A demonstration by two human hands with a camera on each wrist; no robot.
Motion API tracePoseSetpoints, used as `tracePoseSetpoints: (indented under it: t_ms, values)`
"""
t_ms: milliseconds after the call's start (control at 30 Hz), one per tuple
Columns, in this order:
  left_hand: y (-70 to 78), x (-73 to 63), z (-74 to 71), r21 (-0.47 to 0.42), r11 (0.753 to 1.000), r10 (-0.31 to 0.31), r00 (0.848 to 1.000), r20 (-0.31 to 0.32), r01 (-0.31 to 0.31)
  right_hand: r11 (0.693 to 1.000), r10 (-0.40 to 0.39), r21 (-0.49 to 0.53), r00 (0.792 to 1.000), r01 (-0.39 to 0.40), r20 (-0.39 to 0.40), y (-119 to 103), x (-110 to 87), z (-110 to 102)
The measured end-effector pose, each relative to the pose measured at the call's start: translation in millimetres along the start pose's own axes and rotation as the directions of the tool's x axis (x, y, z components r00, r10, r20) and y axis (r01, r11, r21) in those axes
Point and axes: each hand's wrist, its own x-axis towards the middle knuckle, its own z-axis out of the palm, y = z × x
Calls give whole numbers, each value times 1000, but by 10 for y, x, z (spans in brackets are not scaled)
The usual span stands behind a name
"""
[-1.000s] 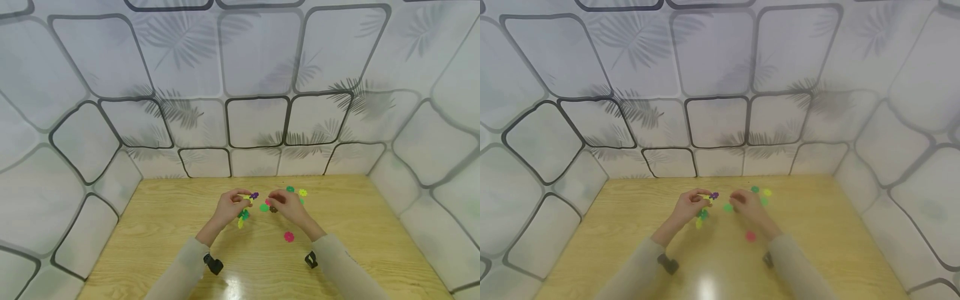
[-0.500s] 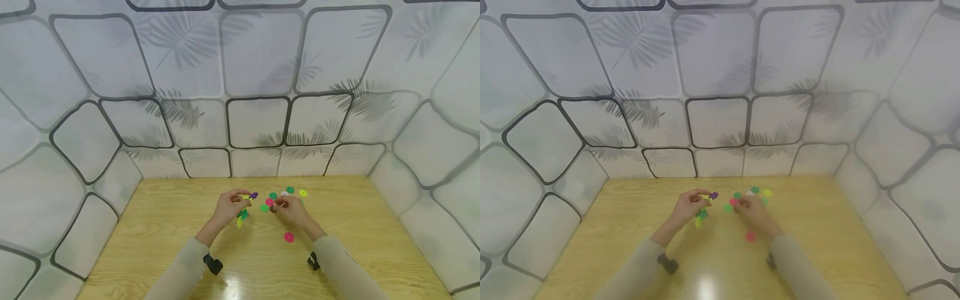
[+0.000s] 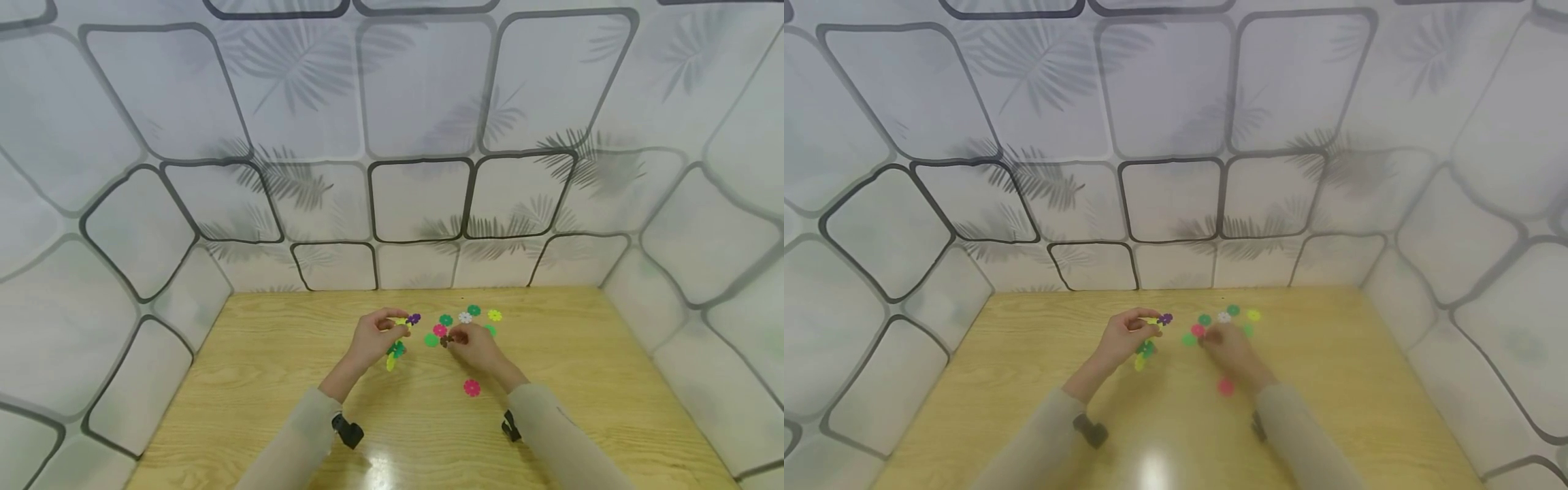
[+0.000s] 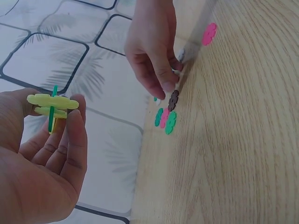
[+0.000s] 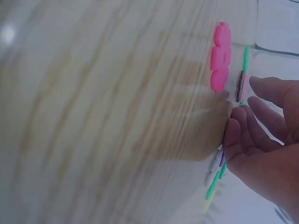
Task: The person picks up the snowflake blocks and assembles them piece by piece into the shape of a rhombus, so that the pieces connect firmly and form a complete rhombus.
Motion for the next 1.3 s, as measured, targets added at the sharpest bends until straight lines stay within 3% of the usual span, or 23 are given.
tracePoseSetpoints:
  t_ms: [733,1300]
  values:
    - [-28,9,-3,-8,1000,-9,1000,15,9,1000,23,-11,1000,-23,6,70,66,89]
    - [-28,1,-13,7,1000,-11,1000,1,11,998,31,54,999,-32,33,-105,8,-9]
